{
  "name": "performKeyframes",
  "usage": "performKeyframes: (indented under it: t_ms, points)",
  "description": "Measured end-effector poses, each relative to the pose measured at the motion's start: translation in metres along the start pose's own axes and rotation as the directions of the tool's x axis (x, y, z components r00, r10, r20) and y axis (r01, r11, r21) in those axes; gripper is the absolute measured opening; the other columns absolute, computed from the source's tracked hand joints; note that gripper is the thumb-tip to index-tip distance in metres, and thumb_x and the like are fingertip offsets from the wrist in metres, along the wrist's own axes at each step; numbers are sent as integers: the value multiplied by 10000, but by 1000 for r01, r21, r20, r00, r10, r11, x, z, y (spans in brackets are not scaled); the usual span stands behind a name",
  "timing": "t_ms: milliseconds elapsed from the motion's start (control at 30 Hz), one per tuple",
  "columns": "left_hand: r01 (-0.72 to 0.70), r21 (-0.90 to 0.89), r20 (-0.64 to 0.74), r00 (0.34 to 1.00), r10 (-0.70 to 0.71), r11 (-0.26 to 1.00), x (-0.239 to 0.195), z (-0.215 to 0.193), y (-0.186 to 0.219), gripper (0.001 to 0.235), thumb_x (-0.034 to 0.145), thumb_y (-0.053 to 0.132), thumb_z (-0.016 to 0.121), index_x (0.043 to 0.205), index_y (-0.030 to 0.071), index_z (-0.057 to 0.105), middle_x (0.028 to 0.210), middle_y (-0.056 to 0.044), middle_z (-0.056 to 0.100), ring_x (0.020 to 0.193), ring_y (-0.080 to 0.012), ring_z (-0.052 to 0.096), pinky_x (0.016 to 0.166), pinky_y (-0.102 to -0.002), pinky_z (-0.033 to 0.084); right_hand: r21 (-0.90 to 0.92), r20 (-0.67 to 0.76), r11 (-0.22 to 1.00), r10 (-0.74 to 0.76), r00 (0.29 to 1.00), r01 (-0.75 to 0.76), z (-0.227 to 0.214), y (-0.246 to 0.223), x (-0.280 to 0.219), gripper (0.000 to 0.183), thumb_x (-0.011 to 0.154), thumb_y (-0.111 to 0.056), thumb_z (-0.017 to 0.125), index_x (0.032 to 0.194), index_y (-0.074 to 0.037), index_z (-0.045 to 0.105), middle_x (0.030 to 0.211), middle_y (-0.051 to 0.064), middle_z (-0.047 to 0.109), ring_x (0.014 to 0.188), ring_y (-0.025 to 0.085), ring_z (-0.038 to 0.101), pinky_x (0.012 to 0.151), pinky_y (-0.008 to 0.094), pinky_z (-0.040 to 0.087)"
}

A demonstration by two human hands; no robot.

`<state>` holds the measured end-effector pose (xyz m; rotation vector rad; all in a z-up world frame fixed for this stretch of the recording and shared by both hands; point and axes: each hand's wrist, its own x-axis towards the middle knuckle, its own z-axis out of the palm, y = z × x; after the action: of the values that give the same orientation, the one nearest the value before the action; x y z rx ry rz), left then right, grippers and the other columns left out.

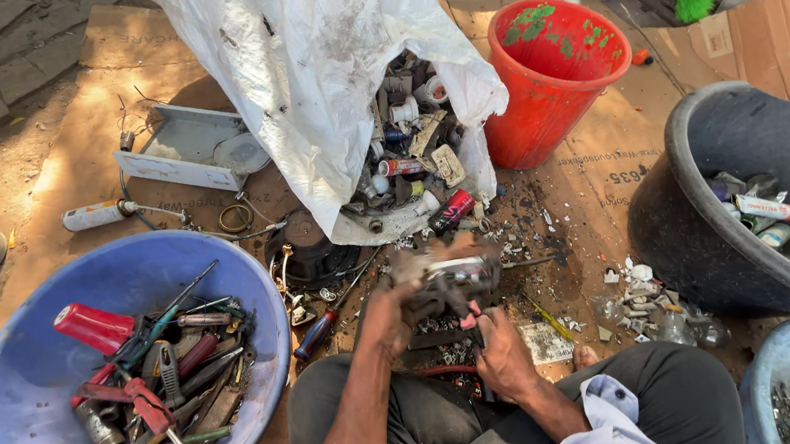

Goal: The person sits on the ground and uses a hammer to smash various electronic components, such as a white plastic housing and a circuit board, on a metal gear. They also use pliers to pull apart parts of the electronics. The debris is scattered on the ground around the work area.

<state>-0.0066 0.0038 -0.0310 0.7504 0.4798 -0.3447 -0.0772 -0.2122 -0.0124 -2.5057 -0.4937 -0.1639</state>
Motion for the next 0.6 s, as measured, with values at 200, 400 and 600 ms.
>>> performKeyframes:
  t_ms: [200, 400, 600]
  points:
    - [-475, 632, 175, 857, 485, 612, -5, 10, -14, 399, 938, 37, 661, 1327, -17, 596, 1153, -222, 736, 984, -271, 763, 886, -381, 610, 205, 252, 887, 362, 898, -415, -10, 1, -12, 444, 877, 12, 593, 1302, -107, 544, 1103, 219, 628, 917, 320, 639, 809, 436, 519]
    - [-757, 654, 506, 459, 731, 23, -26, 22, -2, 537, 809, -117, 631, 1327, 22, 600, 1265, -207, 711, 1142, -378, 720, 997, -397, 574, 699, 630, 204, 277, 725, -685, -75, -8, -30, 685, 835, 5, 676, 1481, -20, 452, 1156, 136, 695, 918, 132, 657, 807, 260, 544]
    - [-845, 530, 653, 351, 671, -73, -37, 28, 11, 660, 691, -142, 707, 1317, 23, 579, 1352, -212, 648, 1232, -387, 650, 1033, -422, 550, 542, 801, 13, 293, 521, -840, -110, -4, -18, 814, 722, 55, 626, 1491, 14, 362, 1194, 154, 710, 953, 224, 763, 772, 327, 618]
